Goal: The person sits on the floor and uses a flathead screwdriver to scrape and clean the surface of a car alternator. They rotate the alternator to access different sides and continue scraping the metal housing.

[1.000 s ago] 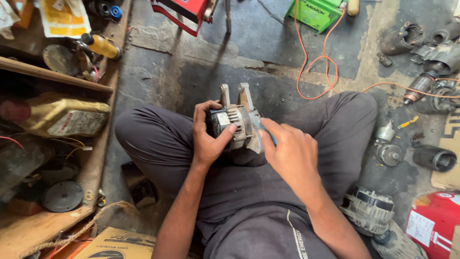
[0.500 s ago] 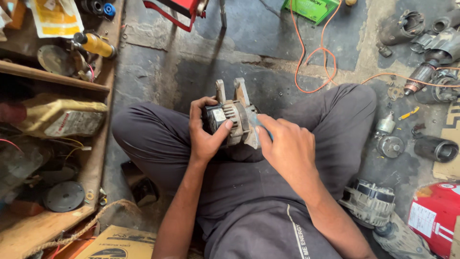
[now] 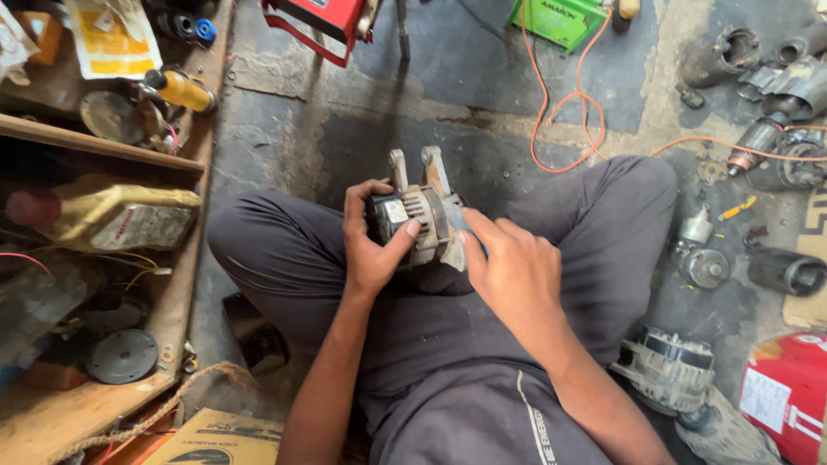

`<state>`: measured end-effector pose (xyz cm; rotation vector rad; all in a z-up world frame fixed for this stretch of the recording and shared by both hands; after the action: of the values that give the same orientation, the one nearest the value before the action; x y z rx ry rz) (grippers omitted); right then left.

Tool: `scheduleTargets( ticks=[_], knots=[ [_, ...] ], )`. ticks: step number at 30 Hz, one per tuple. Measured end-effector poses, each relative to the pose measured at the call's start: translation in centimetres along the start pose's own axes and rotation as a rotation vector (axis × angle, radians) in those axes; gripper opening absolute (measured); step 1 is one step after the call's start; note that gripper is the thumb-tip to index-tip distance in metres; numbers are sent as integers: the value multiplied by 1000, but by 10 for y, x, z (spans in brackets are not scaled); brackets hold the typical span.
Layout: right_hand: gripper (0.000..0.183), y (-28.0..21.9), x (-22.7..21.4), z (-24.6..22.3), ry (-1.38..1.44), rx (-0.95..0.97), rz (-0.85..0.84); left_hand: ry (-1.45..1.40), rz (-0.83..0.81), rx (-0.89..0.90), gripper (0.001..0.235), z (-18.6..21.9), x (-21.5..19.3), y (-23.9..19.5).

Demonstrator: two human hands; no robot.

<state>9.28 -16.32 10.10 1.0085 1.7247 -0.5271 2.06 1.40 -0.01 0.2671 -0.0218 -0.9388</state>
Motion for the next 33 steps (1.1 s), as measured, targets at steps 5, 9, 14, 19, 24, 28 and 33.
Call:
scheduleTargets(
  ticks=[5, 9, 14, 19, 24, 28, 33],
  knots=[
    [26, 3, 1, 0, 18, 33, -47, -3, -1, 30, 49, 3, 0, 4],
    [24, 0, 2, 2, -18, 29, -39, 28, 11, 24, 50, 0, 0, 1],
    [23, 8, 0, 1, -19, 40, -41, 39, 16, 38, 49, 1, 0, 4],
    [17, 21, -1, -6, -92, -11, -100, 38, 36, 49, 49, 5, 3, 4],
    [17, 27, 5, -4, -104, -10, -187, 53, 60, 9, 49, 0, 0, 2],
    [18, 28, 5, 0, -68, 13, -218, 62, 61, 22, 50, 2, 2, 5],
    [22, 23, 13, 8, -76, 3, -167, 19, 67, -47, 49, 0, 3, 5]
  ],
)
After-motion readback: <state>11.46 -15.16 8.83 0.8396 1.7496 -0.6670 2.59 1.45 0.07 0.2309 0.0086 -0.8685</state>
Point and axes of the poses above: each hand's wrist, its own y-axis towards the middle knuckle, its own x-axis out of the palm, z = x × y, the point moved 3 cm from there along y, towards the middle knuckle, and after that the axes turned 2 degrees about -y, right-handed, at the moved point
